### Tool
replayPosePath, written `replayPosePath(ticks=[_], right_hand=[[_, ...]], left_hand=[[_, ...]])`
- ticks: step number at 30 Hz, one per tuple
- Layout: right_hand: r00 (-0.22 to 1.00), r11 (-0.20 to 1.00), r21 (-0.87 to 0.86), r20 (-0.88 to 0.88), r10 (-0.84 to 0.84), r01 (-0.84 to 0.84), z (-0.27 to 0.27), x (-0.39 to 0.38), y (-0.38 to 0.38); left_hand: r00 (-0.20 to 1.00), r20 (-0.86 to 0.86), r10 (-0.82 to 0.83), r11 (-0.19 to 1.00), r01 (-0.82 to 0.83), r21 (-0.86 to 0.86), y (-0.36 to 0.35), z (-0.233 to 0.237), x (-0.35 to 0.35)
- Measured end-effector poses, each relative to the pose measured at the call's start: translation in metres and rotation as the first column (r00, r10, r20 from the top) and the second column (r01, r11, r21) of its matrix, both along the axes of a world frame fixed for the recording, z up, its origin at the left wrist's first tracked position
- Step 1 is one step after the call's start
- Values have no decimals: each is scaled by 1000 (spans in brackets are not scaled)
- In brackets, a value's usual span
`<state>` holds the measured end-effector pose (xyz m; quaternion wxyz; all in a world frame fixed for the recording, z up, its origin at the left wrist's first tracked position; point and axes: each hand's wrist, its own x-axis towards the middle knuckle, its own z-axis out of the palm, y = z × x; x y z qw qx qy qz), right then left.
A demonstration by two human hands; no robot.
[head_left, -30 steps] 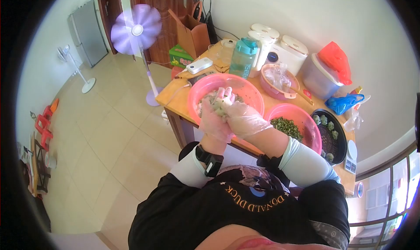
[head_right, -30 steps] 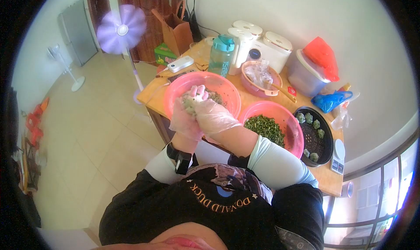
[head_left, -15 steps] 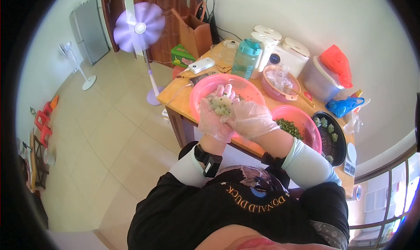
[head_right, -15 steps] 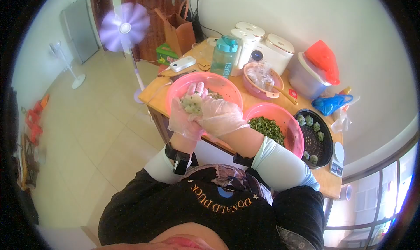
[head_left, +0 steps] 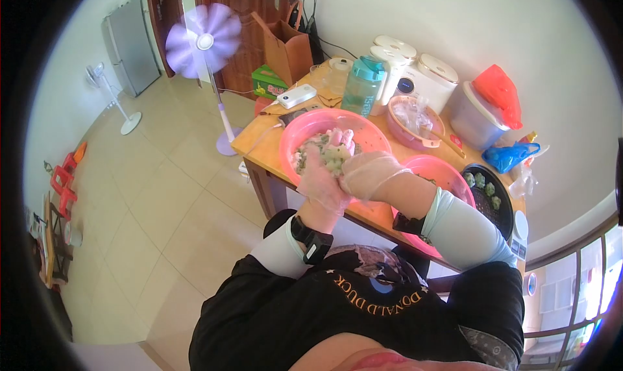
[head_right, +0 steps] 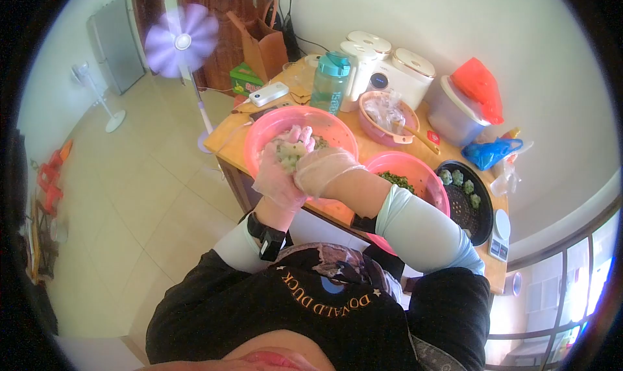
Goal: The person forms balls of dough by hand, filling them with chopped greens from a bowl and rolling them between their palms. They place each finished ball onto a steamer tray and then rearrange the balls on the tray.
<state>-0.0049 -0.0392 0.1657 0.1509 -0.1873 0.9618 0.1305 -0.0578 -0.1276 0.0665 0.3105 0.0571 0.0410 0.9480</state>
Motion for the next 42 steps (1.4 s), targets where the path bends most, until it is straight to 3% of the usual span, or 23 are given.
replayPosePath(ticks=[2, 4, 11, 13, 19, 25, 32, 34, 42], right_hand=[[999, 999, 21, 28, 32, -32, -3, -1, 4], [999, 996, -77, 9, -44, 45, -19, -3, 9], [999, 995, -88, 9, -45, 45, -22, 4, 12], [990, 994, -46, 101, -95, 100, -8, 6, 6], [992, 985, -121, 50, -114, 120, -15, 2, 12], [1000, 995, -97, 16, 13, -11, -30, 0, 21], [999, 995, -102, 35, -6, 10, -23, 2, 17], [998, 996, -92, 60, -18, 23, -17, 3, 13], [996, 988, -130, 47, -81, 86, -25, -1, 12]], left_hand=[[999, 41, -7, 999, 9, -32, 3, 0, 2], [997, 78, -23, 999, 21, 26, 4, -5, 3], [996, 51, -71, 993, 66, 93, 8, -21, 3], [995, 86, -47, 999, 46, 18, 6, -13, 8], [993, 119, -23, 999, 28, -44, 6, -3, 14], [984, 177, -7, 999, 14, -36, 8, 1, 14], [986, 168, -4, 999, 10, -33, 8, 1, 15], [995, 94, -27, 1000, 26, 8, 6, -1, 14], [991, 134, -2, 999, 7, -38, 3, 4, 16]])
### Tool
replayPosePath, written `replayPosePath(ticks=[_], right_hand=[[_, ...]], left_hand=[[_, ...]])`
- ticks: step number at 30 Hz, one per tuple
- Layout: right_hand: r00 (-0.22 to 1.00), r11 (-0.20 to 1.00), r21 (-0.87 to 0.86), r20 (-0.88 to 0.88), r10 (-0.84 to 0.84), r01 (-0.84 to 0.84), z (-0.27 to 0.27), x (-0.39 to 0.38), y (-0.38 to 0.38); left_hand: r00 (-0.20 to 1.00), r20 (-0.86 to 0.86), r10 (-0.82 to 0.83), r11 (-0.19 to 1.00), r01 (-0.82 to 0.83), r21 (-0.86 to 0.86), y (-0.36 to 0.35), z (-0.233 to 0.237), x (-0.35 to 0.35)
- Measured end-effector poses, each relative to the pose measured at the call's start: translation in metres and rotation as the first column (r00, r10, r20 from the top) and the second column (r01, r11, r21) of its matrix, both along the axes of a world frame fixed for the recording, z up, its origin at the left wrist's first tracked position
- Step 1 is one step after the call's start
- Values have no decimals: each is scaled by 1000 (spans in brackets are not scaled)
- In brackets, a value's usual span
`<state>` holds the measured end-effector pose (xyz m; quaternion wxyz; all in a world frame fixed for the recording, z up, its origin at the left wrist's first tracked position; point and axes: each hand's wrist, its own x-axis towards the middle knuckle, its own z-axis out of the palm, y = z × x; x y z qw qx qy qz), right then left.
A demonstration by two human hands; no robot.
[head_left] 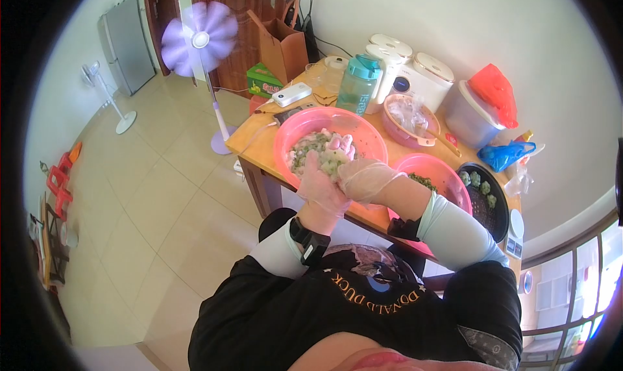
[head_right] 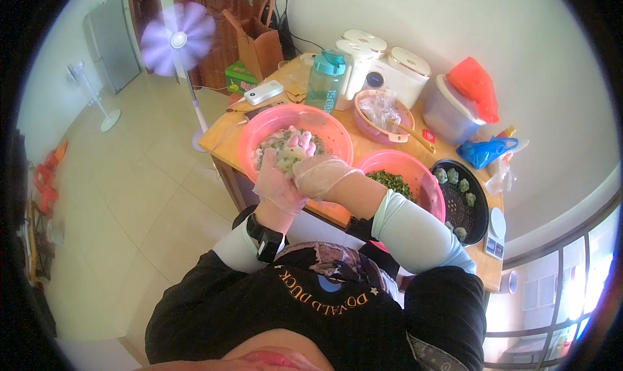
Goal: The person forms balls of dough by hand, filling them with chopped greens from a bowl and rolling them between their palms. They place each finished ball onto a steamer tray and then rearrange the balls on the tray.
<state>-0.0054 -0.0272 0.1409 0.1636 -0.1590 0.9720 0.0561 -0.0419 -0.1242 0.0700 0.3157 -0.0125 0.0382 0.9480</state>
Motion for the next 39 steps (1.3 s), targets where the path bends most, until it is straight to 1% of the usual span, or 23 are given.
replayPosePath(ticks=[5, 8, 10, 11, 13, 14, 16, 17, 19, 20, 22, 23, 24, 25, 26, 27, 28, 29, 31, 33, 35, 38, 39], right_hand=[[1000, 1000, 26, 10, 14, -14, 6, 1, -5], [1000, 1000, -13, 9, -20, 20, 11, 2, -10], [992, 992, -6, 13, -124, 124, 5, -1, -11], [992, 992, -5, 16, -122, 122, 3, -2, -9], [1000, 998, 64, -20, -17, 18, 1, -4, -5], [1000, 998, 67, -22, -12, 14, 1, -5, -2], [988, 989, -134, -149, 49, -69, 7, -4, 5], [988, 989, -130, -149, 52, -71, 13, 0, 11], [996, 913, -406, -58, -63, 34, 38, 8, 14], [997, 913, -407, -56, -61, 33, 44, 6, 13], [935, 877, -383, -82, -345, 290, 51, -2, 11], [935, 877, -382, -80, -346, 292, 42, -5, 11], [923, 814, -580, -288, -254, 43, 23, -11, 13], [843, 688, -686, -497, -205, -237, 12, -15, 11], [842, 688, -686, -499, -206, -238, 5, -19, 8], [770, 870, -413, -635, -64, -268, 2, -24, 0], [693, 961, -97, -712, 113, -257, -2, -27, -5], [690, 961, -99, -715, 111, -257, -6, -28, -7], [773, 988, -93, -633, 37, -123, -15, -31, -8], [769, 985, -104, -638, 41, -139, -25, -35, -5], [771, 982, -116, -635, 43, -150, -32, -34, -2], [814, 982, -150, -580, 10, -119, -27, -28, -5], [851, 982, -178, -523, -44, -58, -22, -26, -8]], left_hand=[[1000, 25, 13, 1000, -13, -10, -1, -1, 0], [998, -31, -47, 996, 49, 71, 8, -33, -14], [896, -444, 12, 864, 214, 456, 12, -43, -23], [897, -442, 14, 864, 211, 457, 13, -48, -25], [987, -153, -45, 987, 67, 143, 0, -14, -16], [987, -155, -40, 987, 63, 146, 1, -15, -22], [972, -233, -33, 972, 85, 219, 4, -21, -35], [972, -233, -30, 971, 83, 222, 4, -25, -38], [943, -330, 44, 970, 39, 240, 1, -29, -40], [944, -328, 46, 970, 37, 240, -3, -28, -39], [916, -386, -105, 803, 307, 511, -11, -20, -37], [917, -385, -105, 802, 307, 512, -11, -32, -40], [883, -470, -20, 958, 151, 243, -7, -54, -46], [821, -570, 29, 998, -58, -32, -7, -60, -46], [820, -572, 28, 998, -57, -32, -5, -64, -45], [823, -567, 32, 999, -51, -18, -6, -58, -40], [826, -562, 36, 999, -46, -4, -7, -51, -35], [829, -557, 39, 999, -41, 9, -9, -42, -28], [835, -548, 47, 999, -32, 38, -12, -22, -16], [843, -534, 59, 997, -24, 72, -13, -8, -10], [852, -520, 62, 996, -17, 91, -12, -11, -10], [900, -432, -59, 997, 77, 26, -8, -19, -17], [900, -434, -50, 995, 83, 58, -8, -13, -16]])
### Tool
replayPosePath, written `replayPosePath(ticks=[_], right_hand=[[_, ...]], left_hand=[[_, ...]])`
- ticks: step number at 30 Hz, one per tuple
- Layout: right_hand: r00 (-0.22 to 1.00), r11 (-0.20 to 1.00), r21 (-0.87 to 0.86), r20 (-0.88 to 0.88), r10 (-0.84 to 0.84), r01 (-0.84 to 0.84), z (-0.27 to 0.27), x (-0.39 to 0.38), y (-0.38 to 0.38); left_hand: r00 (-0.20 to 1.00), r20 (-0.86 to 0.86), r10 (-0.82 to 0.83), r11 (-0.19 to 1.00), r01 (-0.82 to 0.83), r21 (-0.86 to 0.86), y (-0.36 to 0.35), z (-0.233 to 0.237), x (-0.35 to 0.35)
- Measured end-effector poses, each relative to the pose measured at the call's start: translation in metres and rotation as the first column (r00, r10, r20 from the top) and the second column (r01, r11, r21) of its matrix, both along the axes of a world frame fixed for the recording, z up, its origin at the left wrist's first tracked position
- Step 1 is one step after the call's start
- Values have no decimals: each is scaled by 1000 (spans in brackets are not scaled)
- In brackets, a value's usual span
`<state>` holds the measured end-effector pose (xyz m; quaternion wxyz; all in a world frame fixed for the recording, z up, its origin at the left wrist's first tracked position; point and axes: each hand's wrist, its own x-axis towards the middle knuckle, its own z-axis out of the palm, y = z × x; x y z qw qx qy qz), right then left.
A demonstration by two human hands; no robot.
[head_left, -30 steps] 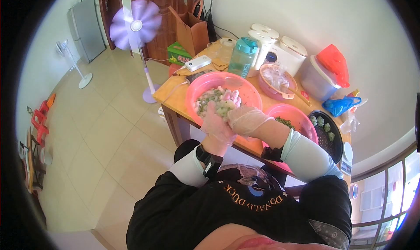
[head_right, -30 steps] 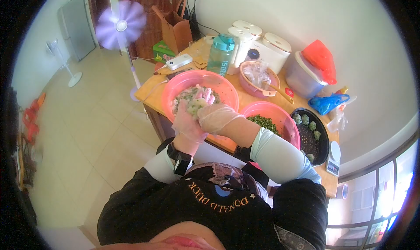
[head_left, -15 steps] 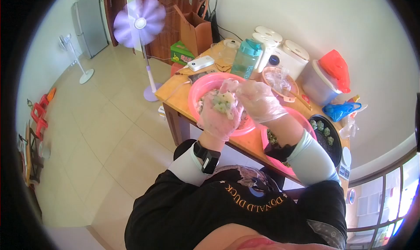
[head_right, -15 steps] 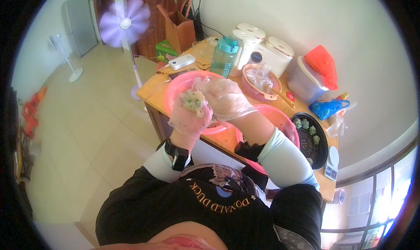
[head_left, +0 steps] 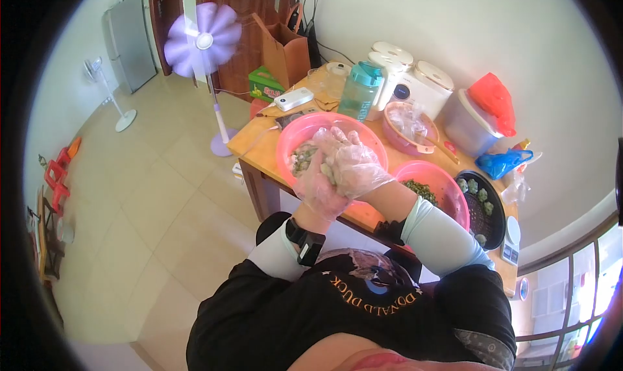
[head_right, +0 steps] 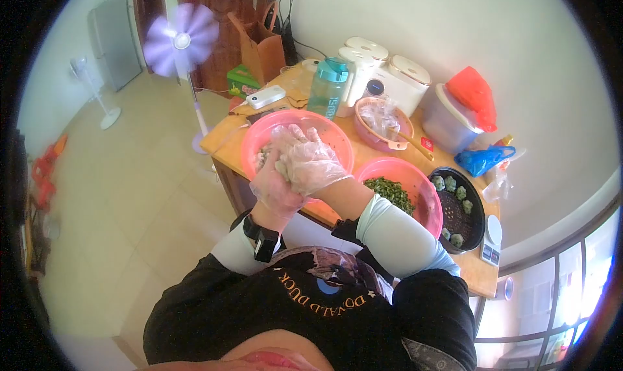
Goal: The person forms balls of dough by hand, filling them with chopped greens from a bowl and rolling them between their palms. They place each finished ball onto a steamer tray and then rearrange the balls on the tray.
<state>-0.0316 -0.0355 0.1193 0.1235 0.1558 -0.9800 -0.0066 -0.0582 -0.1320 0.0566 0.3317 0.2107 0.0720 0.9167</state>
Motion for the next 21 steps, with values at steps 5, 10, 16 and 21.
replayPosePath(ticks=[5, 10, 16, 21], right_hand=[[991, 952, -304, 134, 5, 36, 11, 0, 19], [984, 854, -489, -69, 162, -175, 19, 12, 25], [985, 966, -194, -22, 168, -169, 19, 38, -10], [970, 960, -193, -177, 168, -202, 3, 42, -12]], left_hand=[[1000, -1, -7, 993, 7, 122, -4, 18, 6], [937, -288, 197, 926, -275, -260, -13, 15, 1], [993, 36, 108, 991, -105, -85, 8, 0, -9], [997, 61, 39, 998, -36, -49, 2, 4, -8]])
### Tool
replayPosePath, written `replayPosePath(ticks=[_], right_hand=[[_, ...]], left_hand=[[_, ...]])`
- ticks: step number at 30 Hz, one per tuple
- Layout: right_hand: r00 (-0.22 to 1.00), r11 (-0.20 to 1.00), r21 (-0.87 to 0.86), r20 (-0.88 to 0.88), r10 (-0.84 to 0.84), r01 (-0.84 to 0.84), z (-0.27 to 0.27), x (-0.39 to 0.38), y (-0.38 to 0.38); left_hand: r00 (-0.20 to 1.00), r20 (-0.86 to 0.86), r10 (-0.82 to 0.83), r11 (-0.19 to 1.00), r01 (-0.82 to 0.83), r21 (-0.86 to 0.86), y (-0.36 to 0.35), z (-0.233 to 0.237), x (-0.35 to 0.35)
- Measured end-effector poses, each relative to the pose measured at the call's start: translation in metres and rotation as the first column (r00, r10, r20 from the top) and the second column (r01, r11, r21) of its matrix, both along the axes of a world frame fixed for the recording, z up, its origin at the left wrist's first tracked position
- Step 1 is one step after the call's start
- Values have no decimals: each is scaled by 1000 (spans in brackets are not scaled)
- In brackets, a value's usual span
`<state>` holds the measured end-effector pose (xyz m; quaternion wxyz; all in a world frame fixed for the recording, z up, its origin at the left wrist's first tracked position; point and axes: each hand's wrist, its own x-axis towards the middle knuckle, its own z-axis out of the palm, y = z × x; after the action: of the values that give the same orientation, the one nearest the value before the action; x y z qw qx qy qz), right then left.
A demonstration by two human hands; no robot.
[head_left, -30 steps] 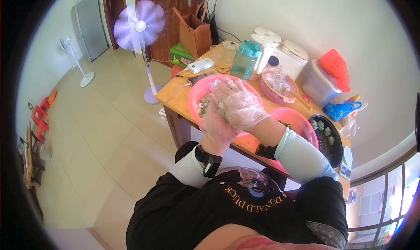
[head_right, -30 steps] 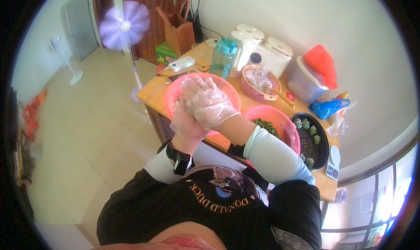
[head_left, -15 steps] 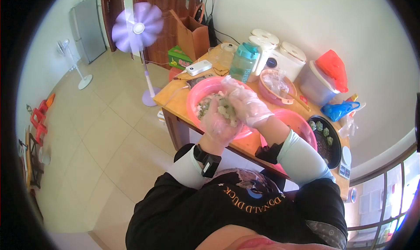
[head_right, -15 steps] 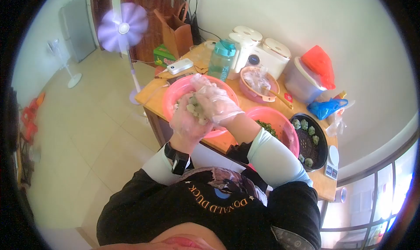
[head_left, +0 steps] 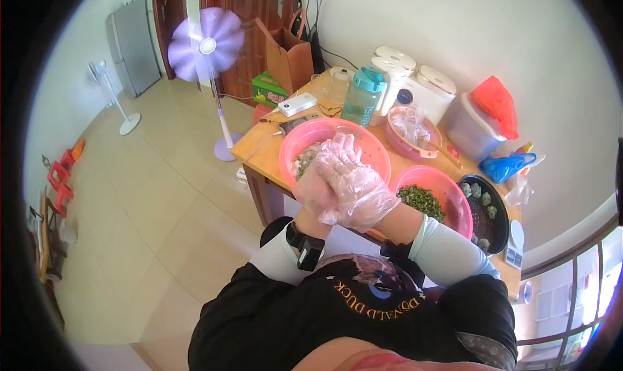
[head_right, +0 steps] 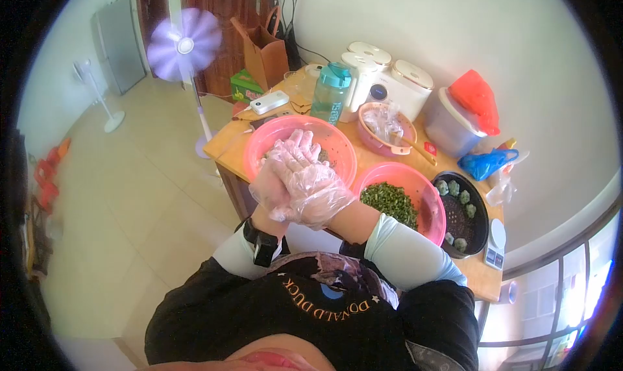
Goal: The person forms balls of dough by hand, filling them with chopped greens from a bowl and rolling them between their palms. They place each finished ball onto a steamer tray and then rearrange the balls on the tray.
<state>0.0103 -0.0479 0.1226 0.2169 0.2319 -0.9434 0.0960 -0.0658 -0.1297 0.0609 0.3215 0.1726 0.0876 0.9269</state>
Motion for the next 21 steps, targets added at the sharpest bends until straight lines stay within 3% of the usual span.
replayPosePath(ticks=[2, 4, 8, 10, 11, 12, 13, 14, 15, 16, 17, 18, 19, 20, 21], right_hand=[[998, 1000, 21, -57, -22, 23, 0, 0, -3], [994, 998, -58, 112, 12, -6, -4, -3, -3], [961, 991, -73, 260, -89, 112, 7, -8, -1], [924, 980, -76, 353, -145, 182, 17, -18, 2], [925, 980, -78, 351, -143, 181, 14, -30, 14], [856, 830, -512, 510, 88, 219, 1, -46, 37], [769, 492, -809, 527, 363, 322, -9, -52, 55], [826, 604, -757, 492, 274, 250, -14, -47, 64], [826, 602, -757, 492, 273, 252, -2, -37, 52], [892, 849, -505, 442, 99, 156, 22, -21, 30], [946, 981, -167, 323, -42, 101, 33, -12, 15], [967, 992, -103, 251, -40, 68, 27, -7, 10], [967, 992, -104, 250, -40, 68, 21, -4, 9], [994, 999, 26, 108, -31, 29, 15, -1, 9], [999, 987, 159, -34, -2, 8, 11, 0, 9]], left_hand=[[999, 49, -23, 995, 18, 95, 0, -3, -1], [987, -149, 54, 997, -63, -53, -2, -4, -2], [990, -116, 86, 993, -95, -74, -4, -5, -2], [931, -300, 208, 964, -248, -100, -5, -21, -13], [930, -302, 210, 963, -250, -100, -5, -23, -14], [971, -208, 117, 993, -108, 57, -8, -20, -11], [992, -128, 4, 974, 25, 224, -10, -15, -7], [972, -210, 109, 991, -90, 97, -10, -8, -5], [972, -210, 107, 992, -88, 95, -10, -9, -5], [952, -268, 148, 989, -149, 18, -9, -12, -6], [927, -328, 183, 976, -212, -56, -9, -12, -7], [927, -329, 182, 976, -212, -56, -8, -10, -7], [992, -98, 75, 996, -70, 56, -6, -7, -7], [990, 122, -70, 980, 45, 196, -5, -5, -7], [990, 122, -70, 980, 46, 195, -5, -7, -7]])
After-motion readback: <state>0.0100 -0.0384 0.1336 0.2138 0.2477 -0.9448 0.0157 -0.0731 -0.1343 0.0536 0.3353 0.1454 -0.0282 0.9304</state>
